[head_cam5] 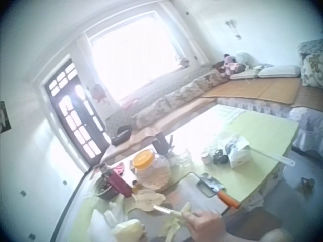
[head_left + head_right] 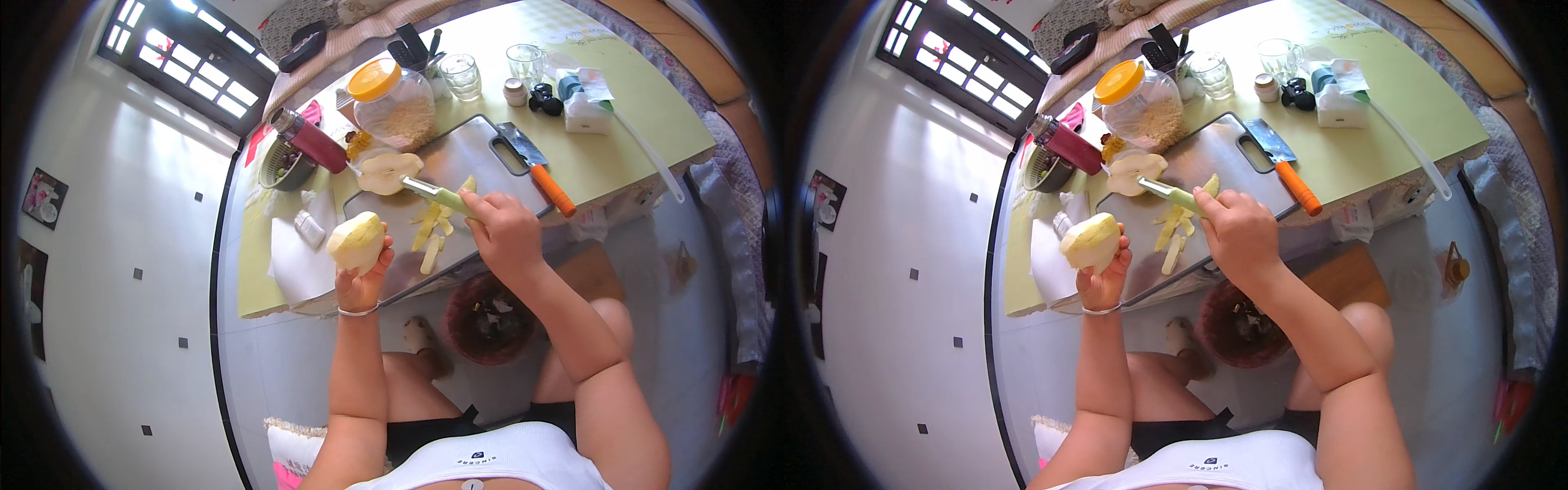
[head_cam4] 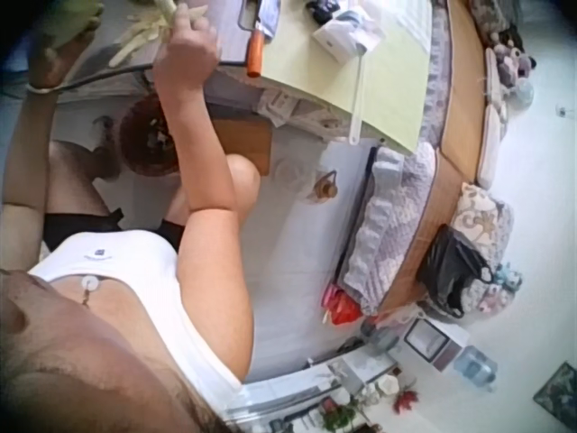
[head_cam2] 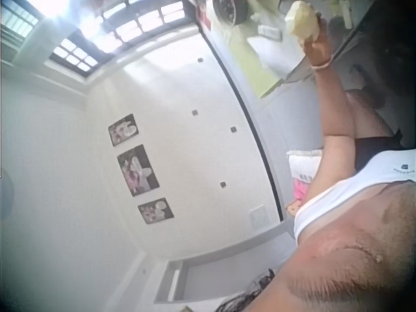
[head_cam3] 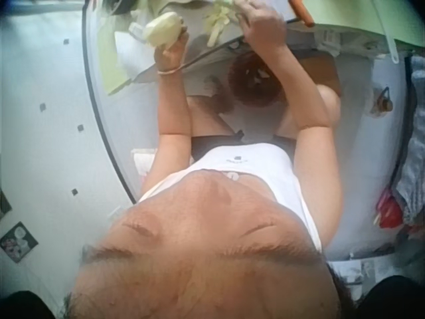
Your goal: The person peels a pear using a green peeler, then cuts the pear into smaller pieces with a knife on a cutting board.
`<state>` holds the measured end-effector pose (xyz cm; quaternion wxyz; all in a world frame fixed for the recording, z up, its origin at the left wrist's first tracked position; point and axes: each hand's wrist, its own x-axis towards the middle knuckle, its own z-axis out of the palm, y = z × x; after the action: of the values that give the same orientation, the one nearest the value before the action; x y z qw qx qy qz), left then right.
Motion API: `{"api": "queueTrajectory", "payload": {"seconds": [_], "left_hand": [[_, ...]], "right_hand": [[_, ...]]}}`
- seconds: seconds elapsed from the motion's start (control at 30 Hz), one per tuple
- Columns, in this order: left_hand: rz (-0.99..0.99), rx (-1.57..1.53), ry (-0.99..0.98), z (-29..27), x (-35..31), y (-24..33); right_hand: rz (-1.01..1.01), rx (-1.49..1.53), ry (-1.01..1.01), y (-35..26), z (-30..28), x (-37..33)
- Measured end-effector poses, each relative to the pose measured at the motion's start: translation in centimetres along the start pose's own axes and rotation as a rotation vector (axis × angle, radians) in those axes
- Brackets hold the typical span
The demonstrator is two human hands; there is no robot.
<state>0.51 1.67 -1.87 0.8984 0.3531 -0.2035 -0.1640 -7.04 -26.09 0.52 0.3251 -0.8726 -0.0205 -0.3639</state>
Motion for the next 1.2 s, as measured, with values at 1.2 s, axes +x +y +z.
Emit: {"api": "queueTrajectory", "payload": {"seconds": [1.2], "left_hand": [[0.142,0.063,0.119,3.5,0.2,-2.2]], "right_hand": [[0.028,0.548,-0.088,-4.4,1.0,-2.5]]}}
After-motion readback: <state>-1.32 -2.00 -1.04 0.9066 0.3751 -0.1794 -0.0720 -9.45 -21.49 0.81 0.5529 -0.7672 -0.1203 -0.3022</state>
